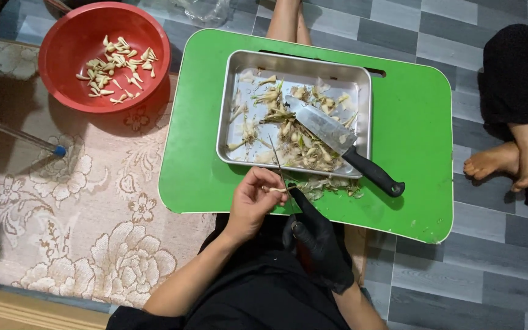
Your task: A person wearing gloves uses a knife to peel small vegetables and places the peeled items into a bowl.
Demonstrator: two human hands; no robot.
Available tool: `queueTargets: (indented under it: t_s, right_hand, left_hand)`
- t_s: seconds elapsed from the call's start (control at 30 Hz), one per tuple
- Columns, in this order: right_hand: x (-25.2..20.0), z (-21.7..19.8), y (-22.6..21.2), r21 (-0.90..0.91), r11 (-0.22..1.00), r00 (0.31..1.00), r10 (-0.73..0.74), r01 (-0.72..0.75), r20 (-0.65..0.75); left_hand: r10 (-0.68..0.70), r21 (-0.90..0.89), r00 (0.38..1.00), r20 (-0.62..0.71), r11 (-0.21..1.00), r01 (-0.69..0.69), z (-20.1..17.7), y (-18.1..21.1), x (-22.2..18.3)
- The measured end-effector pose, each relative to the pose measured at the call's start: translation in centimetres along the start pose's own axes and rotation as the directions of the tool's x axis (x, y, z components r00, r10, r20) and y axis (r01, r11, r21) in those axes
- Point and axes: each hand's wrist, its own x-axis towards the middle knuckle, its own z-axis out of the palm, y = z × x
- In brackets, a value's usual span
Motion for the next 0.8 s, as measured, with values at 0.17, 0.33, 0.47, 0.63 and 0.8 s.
queueTargets:
  t_s: [0.17,0.33,0.47,0.63,0.8]
  right_hand:
    - [0.1,0.0,-0.7,-0.023,0.999,1.000,-0.024,0.024,-0.007]
    - [0.0,-1.8,-1.2,-0.193,0.981,0.999,-0.002,0.009,0.035]
    - [-0.6,-2.8,-1.4,-0.307,0.951,0.998,0.047,-0.035,0.033]
    - [-0.6,-3.3,-1.6,-0.307,0.951,0.999,0.040,-0.036,0.006]
    - [-0.4,-3.8,-0.9,-0.403,0.915,0.999,0.013,-0.032,-0.049]
  left_hand:
    - [0.063,0.313,0.997,-0.055,0.949,-0.043,1.6,0.2,-0.4]
    - [0.082,0.380,0.993,-0.082,0.924,-0.045,2.1,0.3,-0.3]
    - [0.112,0.489,0.993,-0.048,0.869,-0.074,2.5,1.0,-0.4]
    - [0.116,0.554,0.990,-0.079,0.831,-0.053,2.3,0.5,-0.4]
    - [0.104,0.515,0.988,-0.114,0.857,-0.030,2.3,-0.1,-0.5]
